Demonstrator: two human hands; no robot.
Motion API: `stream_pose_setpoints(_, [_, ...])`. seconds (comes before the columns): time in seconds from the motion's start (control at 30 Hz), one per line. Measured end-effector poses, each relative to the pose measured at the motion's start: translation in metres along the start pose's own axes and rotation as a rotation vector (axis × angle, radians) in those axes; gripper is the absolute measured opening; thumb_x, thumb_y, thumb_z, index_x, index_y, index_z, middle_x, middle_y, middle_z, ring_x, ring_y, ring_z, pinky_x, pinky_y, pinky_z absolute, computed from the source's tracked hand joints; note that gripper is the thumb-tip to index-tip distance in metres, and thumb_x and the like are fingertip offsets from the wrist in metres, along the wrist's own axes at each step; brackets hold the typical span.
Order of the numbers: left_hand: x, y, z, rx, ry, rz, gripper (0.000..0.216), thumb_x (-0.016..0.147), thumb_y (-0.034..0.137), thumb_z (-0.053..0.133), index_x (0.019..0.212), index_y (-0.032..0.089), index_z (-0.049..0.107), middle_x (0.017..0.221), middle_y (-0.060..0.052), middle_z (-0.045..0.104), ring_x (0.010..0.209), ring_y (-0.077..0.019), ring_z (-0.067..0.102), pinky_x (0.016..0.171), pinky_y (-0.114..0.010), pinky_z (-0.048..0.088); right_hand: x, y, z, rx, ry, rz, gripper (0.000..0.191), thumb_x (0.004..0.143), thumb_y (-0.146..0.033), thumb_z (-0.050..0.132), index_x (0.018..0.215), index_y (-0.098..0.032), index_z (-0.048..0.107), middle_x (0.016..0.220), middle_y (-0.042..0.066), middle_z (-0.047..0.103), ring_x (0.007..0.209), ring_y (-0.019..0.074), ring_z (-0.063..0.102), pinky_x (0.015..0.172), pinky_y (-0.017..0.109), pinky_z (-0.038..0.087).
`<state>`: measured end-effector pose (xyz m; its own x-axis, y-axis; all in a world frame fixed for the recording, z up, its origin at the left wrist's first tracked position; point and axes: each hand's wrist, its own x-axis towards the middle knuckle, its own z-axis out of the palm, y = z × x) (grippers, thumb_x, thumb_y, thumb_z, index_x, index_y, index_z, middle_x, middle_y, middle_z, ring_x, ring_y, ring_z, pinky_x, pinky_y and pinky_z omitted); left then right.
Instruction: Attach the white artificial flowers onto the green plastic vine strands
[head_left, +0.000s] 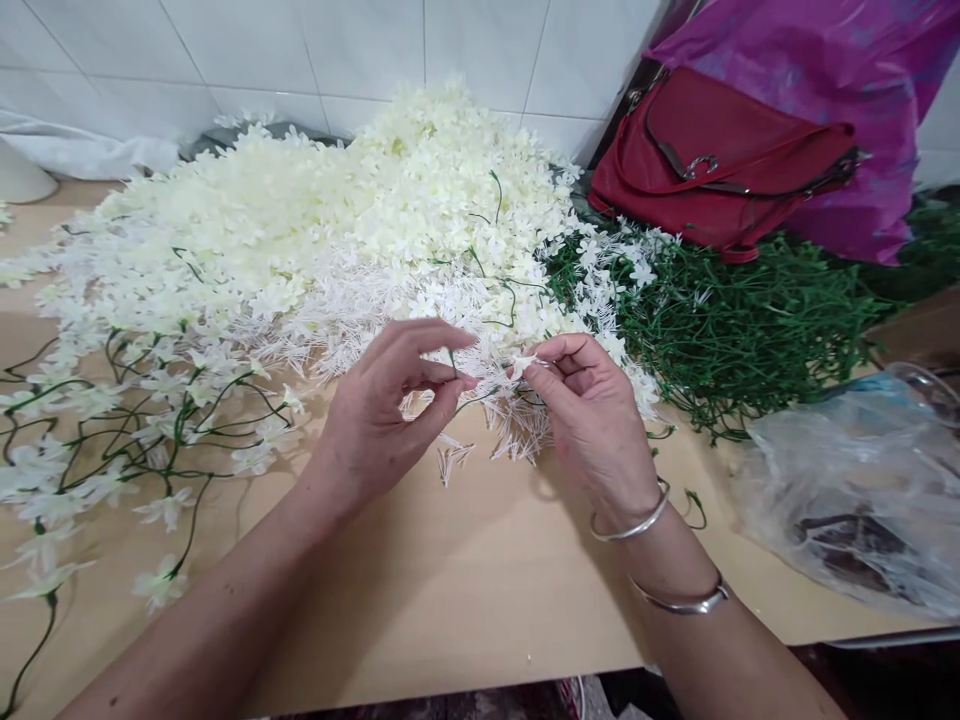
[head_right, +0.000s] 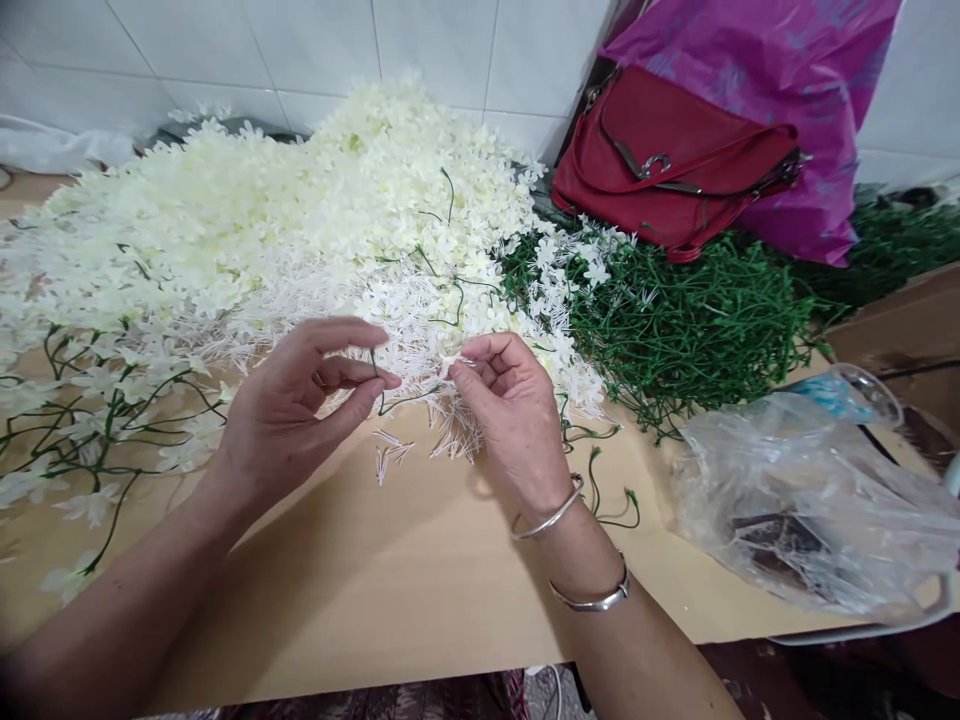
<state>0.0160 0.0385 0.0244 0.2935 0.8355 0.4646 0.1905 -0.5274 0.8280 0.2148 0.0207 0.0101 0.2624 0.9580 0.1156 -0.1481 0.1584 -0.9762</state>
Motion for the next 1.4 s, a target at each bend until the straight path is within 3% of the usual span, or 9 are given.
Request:
stream_pose_setpoints(0.07, [0.001,0.0,-0.001,-0.162,0.02,-0.14,0.054,0.09,0.015,0.077,0.139,0.027,0.057,0.145,-0.008,0.062,0.088,-0.0109,0.077,0.086,-0.025,0.064,0.0,-0.001,0.0,0.028,-0.001,0.027,0.018,0.075,-0.022,0.083,0.085,-0.025,0.068,0.085,-0.003,0.066,0.08,0.0146,0.063,0.078,0.029,0.053])
stream_pose_setpoints(0.1, [0.002,0.001,-0.002,-0.237,0.016,-0.211,0.059,0.088,0.017,0.079,0.14,0.027,0.054,0.141,-0.007,0.065,0.087,-0.0115,0.077,0.084,-0.025,0.064,-0.001,-0.002,0.001,0.042,-0.005,0.045,0.019,0.074,-0.022,0.084,0.085,-0.025,0.068,0.085,-0.003,0.066,0.079,0.014,0.062,0.077,0.028,0.053])
stream_pose_setpoints(0.23, [0.005,-0.001,-0.007,-0.527,-0.104,-0.425,0.029,0.087,0.023,0.084,0.111,0.018,0.069,0.096,-0.004,0.08,0.087,-0.0158,0.079,0.083,-0.025,0.063,-0.002,-0.007,0.003,0.088,-0.034,0.111,0.023,0.07,-0.02,0.087,0.083,-0.024,0.069,0.084,-0.004,0.065,0.075,0.0112,0.059,0.072,0.024,0.051])
stream_pose_setpoints(0.37, [0.003,-0.005,-0.007,-0.687,-0.245,-0.542,0.012,0.089,0.025,0.083,0.099,0.02,0.077,0.093,-0.002,0.081,0.08,-0.0116,0.075,0.077,-0.021,0.059,-0.004,-0.01,0.003,0.11,-0.095,0.122,0.023,0.07,-0.02,0.088,0.081,-0.024,0.069,0.081,-0.004,0.064,0.072,0.0106,0.057,0.069,0.023,0.05])
stream_pose_setpoints(0.5, [0.003,-0.004,-0.003,-0.549,-0.232,-0.546,0.008,0.088,0.027,0.083,0.089,0.019,0.08,0.076,0.0,0.074,0.069,-0.0097,0.066,0.069,-0.02,0.054,-0.007,-0.009,0.001,0.111,-0.169,0.133,0.019,0.076,-0.023,0.086,0.086,-0.024,0.069,0.082,-0.004,0.064,0.071,0.0102,0.057,0.067,0.022,0.049])
stream_pose_setpoints(0.7, [0.003,-0.002,-0.002,-0.341,-0.142,-0.468,0.016,0.09,0.033,0.078,0.091,0.018,0.078,0.062,0.004,0.055,0.055,-0.0082,0.041,0.051,-0.02,0.032,-0.008,-0.01,0.001,0.003,-0.193,0.117,0.018,0.078,-0.024,0.084,0.087,-0.024,0.068,0.077,-0.004,0.063,0.067,0.0114,0.055,0.062,0.024,0.048])
stream_pose_setpoints(1.2, [0.0,-0.003,-0.002,-0.181,-0.229,-0.374,0.015,0.094,0.032,0.071,0.096,0.018,0.075,0.08,-0.003,0.07,0.07,-0.0136,0.056,0.063,-0.027,0.042,-0.009,-0.012,0.004,-0.087,-0.251,0.109,0.016,0.078,-0.021,0.081,0.086,-0.023,0.067,0.071,-0.004,0.06,0.064,0.0116,0.053,0.054,0.022,0.049])
stream_pose_setpoints(1.4, [0.0,-0.004,-0.003,-0.203,-0.311,-0.39,0.022,0.098,0.039,0.067,0.092,0.017,0.068,0.065,0.001,0.062,0.056,-0.0117,0.057,0.053,-0.024,0.042,-0.008,-0.01,0.002,-0.102,-0.275,0.123,0.018,0.077,-0.023,0.083,0.088,-0.023,0.068,0.07,-0.005,0.061,0.063,0.0112,0.055,0.055,0.022,0.049])
